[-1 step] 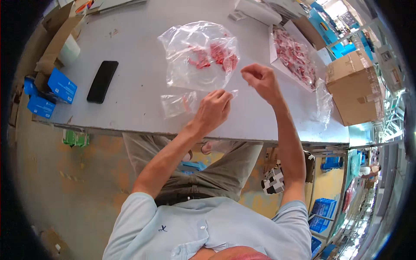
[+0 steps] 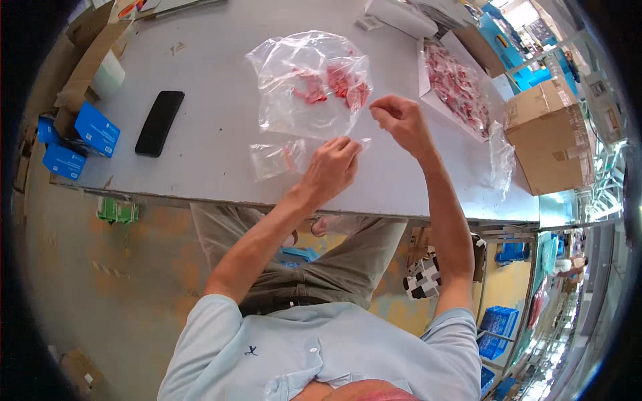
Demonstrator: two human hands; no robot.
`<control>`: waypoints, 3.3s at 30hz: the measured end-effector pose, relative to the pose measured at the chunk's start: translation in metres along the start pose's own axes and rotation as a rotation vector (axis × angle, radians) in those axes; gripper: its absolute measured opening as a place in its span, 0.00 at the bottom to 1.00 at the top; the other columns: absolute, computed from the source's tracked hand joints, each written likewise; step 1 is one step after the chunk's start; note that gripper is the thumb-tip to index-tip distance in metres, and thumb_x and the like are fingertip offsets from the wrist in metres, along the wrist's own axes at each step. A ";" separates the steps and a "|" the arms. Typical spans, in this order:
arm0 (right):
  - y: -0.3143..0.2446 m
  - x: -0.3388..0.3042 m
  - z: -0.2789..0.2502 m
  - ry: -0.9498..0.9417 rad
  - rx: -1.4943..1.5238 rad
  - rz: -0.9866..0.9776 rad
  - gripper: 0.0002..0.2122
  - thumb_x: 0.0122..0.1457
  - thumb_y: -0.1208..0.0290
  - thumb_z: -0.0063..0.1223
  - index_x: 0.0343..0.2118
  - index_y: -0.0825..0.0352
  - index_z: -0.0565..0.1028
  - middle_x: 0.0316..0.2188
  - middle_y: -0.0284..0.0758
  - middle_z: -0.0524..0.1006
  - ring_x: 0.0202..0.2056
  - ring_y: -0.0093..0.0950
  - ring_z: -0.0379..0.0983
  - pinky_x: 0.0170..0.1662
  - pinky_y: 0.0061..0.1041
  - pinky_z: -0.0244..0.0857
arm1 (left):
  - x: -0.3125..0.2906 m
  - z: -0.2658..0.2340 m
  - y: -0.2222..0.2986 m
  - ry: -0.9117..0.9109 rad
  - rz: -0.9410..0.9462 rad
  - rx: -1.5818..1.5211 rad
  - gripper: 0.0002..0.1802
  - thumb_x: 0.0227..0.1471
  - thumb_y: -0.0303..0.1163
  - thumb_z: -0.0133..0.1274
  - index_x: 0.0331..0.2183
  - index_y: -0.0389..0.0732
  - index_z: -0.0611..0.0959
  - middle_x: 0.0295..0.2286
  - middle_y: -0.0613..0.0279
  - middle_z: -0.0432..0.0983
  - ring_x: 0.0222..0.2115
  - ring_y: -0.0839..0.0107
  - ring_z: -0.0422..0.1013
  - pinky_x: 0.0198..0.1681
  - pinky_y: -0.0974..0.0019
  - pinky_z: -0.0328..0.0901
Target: The person is placing small red plastic components into small clear plastic bags at a workstation.
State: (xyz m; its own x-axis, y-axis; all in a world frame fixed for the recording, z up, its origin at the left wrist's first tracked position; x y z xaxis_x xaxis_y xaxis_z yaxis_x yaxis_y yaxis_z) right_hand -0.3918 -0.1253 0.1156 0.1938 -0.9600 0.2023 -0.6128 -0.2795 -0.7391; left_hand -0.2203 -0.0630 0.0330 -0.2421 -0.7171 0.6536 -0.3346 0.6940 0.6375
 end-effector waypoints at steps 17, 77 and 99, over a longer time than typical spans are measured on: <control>0.017 0.079 0.124 -0.115 -0.424 -0.241 0.07 0.52 0.70 0.58 0.34 0.64 0.82 0.32 0.43 0.82 0.38 0.45 0.80 0.43 0.42 0.72 | -0.006 0.007 -0.007 -0.064 0.059 0.029 0.16 0.47 0.17 0.56 0.42 0.34 0.81 0.33 0.48 0.79 0.35 0.49 0.76 0.42 0.52 0.73; 0.045 -0.111 0.033 -0.081 0.624 0.215 0.09 0.64 0.71 0.59 0.40 0.72 0.78 0.31 0.30 0.80 0.34 0.18 0.74 0.40 0.21 0.69 | -0.010 0.000 0.002 -0.158 -0.290 -0.561 0.03 0.54 0.23 0.59 0.30 0.36 0.80 0.25 0.63 0.79 0.26 0.75 0.75 0.31 0.68 0.70; 0.022 -0.110 0.049 0.114 0.497 0.255 0.10 0.63 0.68 0.59 0.39 0.71 0.79 0.32 0.31 0.80 0.35 0.21 0.75 0.41 0.23 0.69 | -0.013 0.021 -0.030 -0.160 -0.487 -0.597 0.06 0.54 0.23 0.57 0.34 0.32 0.84 0.26 0.59 0.81 0.25 0.76 0.77 0.28 0.70 0.72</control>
State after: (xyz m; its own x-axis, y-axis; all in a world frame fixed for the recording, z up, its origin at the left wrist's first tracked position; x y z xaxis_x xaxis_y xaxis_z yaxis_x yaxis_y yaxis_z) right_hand -0.3892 -0.0248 0.0453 -0.0141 -0.9996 0.0259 -0.1900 -0.0227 -0.9815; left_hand -0.2262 -0.0759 -0.0031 -0.3376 -0.9183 0.2068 0.0981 0.1842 0.9780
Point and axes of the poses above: each hand's wrist, its own x-axis towards the middle knuckle, its own z-axis out of the palm, y = z × x, the point moved 3 cm from there along x, towards the middle knuckle
